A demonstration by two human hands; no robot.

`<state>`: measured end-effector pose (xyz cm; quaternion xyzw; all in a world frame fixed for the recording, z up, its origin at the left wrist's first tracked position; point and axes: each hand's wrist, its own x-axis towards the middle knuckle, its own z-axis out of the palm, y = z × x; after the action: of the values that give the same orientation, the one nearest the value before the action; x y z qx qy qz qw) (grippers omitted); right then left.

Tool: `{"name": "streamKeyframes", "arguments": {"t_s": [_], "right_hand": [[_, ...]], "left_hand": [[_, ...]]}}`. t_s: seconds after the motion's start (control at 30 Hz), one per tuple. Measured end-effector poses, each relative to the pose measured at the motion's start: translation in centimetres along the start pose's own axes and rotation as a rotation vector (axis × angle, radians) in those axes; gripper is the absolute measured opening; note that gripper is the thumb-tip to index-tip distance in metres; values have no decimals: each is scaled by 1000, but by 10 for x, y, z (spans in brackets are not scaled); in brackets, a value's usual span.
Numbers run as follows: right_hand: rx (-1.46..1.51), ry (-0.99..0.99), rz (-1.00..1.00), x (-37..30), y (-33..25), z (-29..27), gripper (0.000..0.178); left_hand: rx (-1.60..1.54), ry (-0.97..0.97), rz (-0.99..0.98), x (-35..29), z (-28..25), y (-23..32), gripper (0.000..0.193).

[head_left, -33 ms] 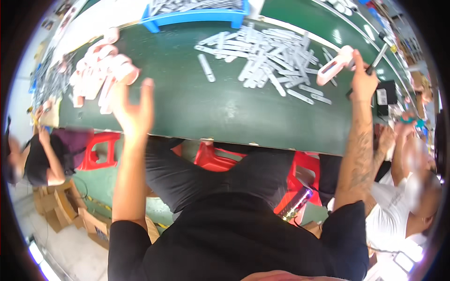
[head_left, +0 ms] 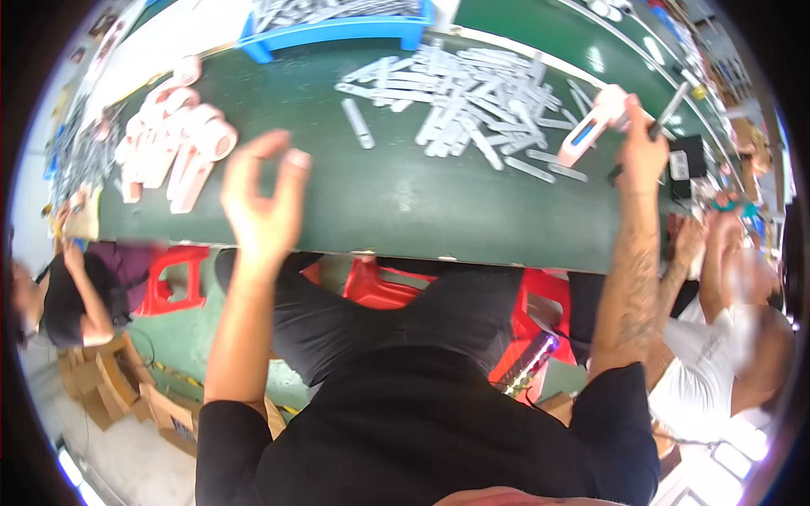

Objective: Assembling handheld electric fans by tapping components together with a mallet.

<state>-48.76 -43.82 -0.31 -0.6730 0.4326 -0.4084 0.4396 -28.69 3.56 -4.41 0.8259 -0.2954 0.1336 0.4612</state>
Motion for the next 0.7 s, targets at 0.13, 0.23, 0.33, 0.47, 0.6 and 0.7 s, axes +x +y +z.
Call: {"name": "streamKeyframes", "arguments": {"t_s": [0.13, 0.23, 0.33, 0.47, 0.6, 0.7], "right_hand": [[500, -200, 216, -125, 5, 10, 31], [797, -359, 350, -190, 23, 17, 39], [918, -530, 357, -215, 32, 10, 51], [703, -530, 267, -213, 30, -3, 54], [329, -529, 106, -220, 30, 19, 51], [247, -546, 68, -233, 29, 38, 49]], "left_hand": [[-1263, -886, -975, -54, 78, 79, 81], [-1666, -1106, -1259, -63, 97, 101, 79], [-1276, -1006, -842, -67, 94, 87, 40], [-160, -599, 363, -43, 67, 54, 31], [-59, -649, 424, -30, 64, 46, 29], [-333, -573, 333, 3, 79, 23, 21]]}}
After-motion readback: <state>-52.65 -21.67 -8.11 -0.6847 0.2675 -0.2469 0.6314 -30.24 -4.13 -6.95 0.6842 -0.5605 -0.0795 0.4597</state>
